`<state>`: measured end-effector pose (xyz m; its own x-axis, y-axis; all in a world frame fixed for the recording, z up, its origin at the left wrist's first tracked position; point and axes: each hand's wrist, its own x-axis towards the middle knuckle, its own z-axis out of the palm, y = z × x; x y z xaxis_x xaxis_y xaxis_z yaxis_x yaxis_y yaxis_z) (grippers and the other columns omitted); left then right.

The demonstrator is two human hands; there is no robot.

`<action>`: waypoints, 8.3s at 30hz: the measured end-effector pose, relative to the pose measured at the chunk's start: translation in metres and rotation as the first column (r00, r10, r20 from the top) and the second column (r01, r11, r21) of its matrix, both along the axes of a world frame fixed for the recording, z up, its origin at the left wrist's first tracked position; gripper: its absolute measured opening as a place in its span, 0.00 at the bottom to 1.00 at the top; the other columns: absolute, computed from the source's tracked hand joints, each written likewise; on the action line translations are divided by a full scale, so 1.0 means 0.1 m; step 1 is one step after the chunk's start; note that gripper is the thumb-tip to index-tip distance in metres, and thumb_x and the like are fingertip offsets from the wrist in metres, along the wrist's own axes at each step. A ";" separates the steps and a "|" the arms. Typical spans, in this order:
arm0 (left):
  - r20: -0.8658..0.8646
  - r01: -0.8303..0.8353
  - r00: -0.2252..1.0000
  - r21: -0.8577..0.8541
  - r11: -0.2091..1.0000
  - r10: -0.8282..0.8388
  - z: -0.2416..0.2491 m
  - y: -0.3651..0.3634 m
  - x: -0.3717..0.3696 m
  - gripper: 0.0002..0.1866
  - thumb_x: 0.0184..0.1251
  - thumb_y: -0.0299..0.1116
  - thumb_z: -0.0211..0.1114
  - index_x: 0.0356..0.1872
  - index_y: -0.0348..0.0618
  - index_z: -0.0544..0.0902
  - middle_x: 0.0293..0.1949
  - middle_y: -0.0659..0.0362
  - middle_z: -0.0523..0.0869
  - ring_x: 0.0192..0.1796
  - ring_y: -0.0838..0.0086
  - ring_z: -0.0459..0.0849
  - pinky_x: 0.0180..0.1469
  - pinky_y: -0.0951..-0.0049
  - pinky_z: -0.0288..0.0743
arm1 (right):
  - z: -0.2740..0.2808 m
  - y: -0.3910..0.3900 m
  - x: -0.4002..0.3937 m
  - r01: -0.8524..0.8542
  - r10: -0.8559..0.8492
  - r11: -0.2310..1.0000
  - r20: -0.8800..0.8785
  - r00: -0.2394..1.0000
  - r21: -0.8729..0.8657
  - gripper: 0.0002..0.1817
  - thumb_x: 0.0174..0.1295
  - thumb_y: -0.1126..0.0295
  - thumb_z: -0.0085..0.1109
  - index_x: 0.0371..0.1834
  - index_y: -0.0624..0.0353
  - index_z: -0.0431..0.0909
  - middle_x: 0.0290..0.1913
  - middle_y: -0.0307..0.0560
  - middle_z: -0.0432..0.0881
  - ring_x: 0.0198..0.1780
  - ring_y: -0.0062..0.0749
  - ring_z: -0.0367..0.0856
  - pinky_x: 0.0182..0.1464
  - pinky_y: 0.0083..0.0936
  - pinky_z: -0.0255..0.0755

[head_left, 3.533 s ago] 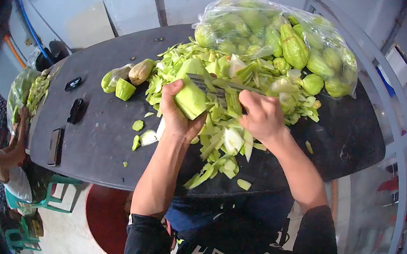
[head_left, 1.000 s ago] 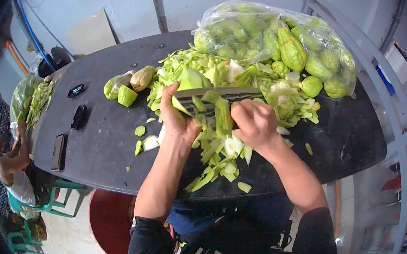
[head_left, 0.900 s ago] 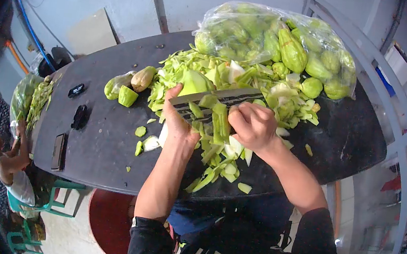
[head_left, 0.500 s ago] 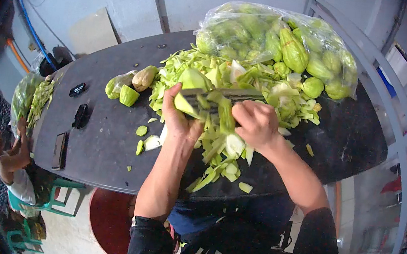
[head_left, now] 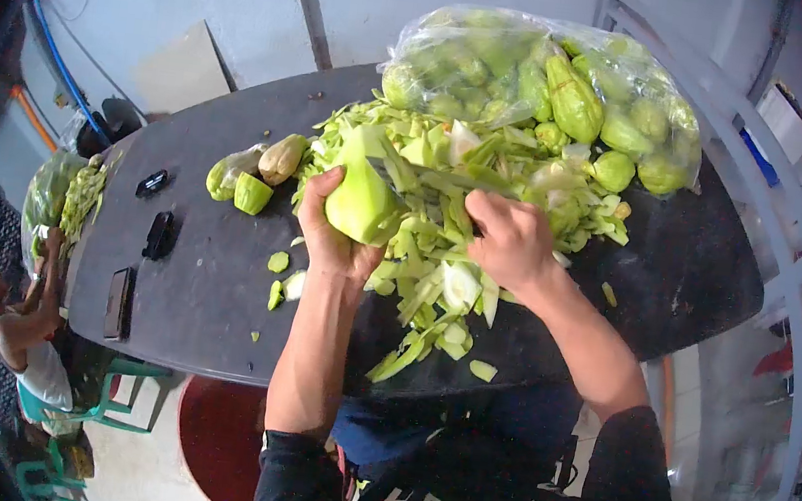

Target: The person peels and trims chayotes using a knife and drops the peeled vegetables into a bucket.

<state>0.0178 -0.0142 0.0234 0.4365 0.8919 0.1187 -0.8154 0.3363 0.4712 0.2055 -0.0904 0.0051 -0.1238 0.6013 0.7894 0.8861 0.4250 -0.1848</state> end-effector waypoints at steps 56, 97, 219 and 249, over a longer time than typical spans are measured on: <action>-0.019 0.320 0.947 0.141 0.937 -0.320 -0.07 -0.08 0.08 0.29 0.71 0.53 0.54 0.61 0.40 0.72 0.52 0.45 0.80 0.50 0.55 0.83 0.48 0.51 0.82 | -0.07 0.12 0.23 0.182 -0.197 0.975 -0.123 0.973 -0.128 0.11 0.53 0.78 0.60 0.40 0.58 0.73 0.27 0.52 0.82 0.30 0.53 0.83 0.30 0.43 0.75; 0.059 0.091 0.994 -0.020 0.996 -0.090 -0.12 -0.09 0.08 0.28 0.64 0.53 0.61 0.57 0.43 0.77 0.51 0.52 0.84 0.52 0.61 0.83 0.59 0.59 0.76 | 0.10 -0.13 -0.11 -0.051 0.034 0.990 0.127 0.991 0.130 0.15 0.41 0.74 0.65 0.29 0.53 0.68 0.20 0.42 0.73 0.21 0.43 0.79 0.21 0.37 0.72; 0.200 0.692 -0.140 0.721 -0.049 0.970 0.13 0.11 0.65 0.43 0.44 0.26 0.64 0.67 0.78 0.71 0.74 0.55 0.59 0.70 0.51 0.59 0.65 0.41 0.53 | 0.06 0.06 0.52 0.083 -0.082 0.997 -0.140 0.987 -0.003 0.07 0.56 0.78 0.59 0.31 0.61 0.68 0.30 0.52 0.78 0.35 0.56 0.78 0.38 0.46 0.71; -0.304 0.602 -0.426 0.609 0.517 0.852 0.04 0.86 0.06 0.33 0.62 0.44 0.63 0.69 0.50 0.68 0.59 0.43 0.78 0.63 0.48 0.75 0.57 0.45 0.73 | 0.07 0.05 0.60 0.193 -0.211 0.955 -0.060 0.976 -0.226 0.04 0.57 0.78 0.55 0.31 0.64 0.70 0.33 0.55 0.79 0.40 0.57 0.79 0.40 0.47 0.71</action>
<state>0.0243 0.0715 0.0275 0.4310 0.8424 0.3233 0.8679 -0.4851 0.1070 0.2652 -0.0859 0.0118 0.0780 0.7651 0.6391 0.9270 0.1801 -0.3289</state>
